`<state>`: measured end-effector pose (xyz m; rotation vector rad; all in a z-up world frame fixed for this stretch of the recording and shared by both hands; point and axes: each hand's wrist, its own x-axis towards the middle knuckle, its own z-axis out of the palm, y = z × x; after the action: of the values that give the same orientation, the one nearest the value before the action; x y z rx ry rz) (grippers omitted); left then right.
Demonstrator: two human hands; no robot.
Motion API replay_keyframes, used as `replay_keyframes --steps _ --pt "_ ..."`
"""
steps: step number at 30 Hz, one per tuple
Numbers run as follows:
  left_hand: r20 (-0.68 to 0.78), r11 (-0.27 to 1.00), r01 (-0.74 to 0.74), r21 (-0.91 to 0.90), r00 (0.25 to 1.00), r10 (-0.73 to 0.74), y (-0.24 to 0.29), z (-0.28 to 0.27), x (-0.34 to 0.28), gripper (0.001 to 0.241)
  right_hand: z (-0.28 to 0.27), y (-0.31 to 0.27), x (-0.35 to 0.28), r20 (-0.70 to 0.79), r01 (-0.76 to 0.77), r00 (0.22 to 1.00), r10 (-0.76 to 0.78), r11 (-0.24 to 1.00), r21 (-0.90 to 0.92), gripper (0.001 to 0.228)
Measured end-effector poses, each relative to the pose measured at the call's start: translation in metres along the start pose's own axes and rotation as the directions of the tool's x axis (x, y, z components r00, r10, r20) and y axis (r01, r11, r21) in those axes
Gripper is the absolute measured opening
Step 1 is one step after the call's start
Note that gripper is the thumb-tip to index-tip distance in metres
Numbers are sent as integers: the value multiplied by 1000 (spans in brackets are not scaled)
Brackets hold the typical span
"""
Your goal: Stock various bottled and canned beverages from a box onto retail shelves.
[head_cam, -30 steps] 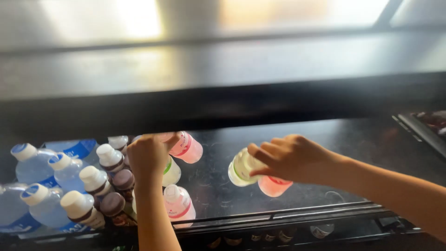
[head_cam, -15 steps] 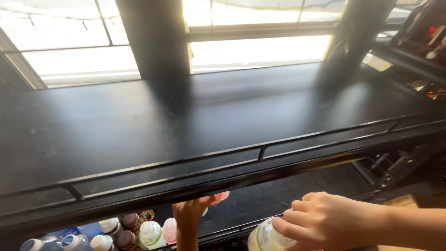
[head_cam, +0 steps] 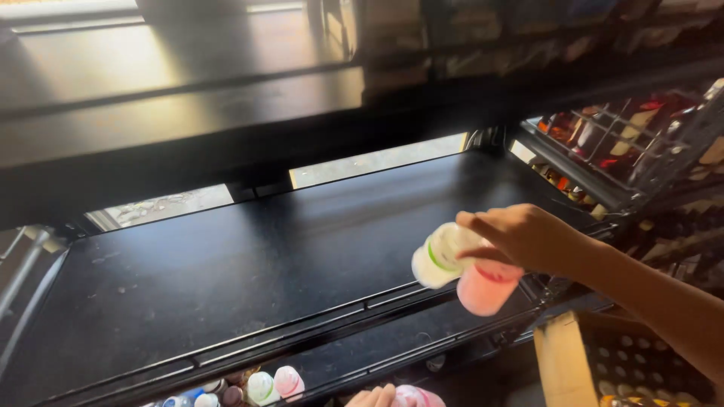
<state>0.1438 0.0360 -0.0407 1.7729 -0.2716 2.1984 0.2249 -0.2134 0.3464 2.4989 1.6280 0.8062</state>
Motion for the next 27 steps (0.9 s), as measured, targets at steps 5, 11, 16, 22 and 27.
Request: replay_keyframes --steps 5,11,16,22,27 --pt "492 890 179 -420 869 57 19 -9 236 31 29 57 4 -46 -7 999 5 999 -44 52" --pt "546 959 -36 -280 816 190 12 32 352 45 71 111 -6 -75 50 995 -62 988 -149 49" --pt "541 971 -153 -184 809 230 4 89 367 45 80 136 -17 5 166 985 -173 935 -313 51" --pt "581 940 -215 -266 742 334 0 161 334 52 102 152 -53 62 303 950 -307 855 -420 55" --pt "629 933 -170 -319 698 342 8 217 279 55 124 159 -92 115 281 959 -257 904 -323 57"
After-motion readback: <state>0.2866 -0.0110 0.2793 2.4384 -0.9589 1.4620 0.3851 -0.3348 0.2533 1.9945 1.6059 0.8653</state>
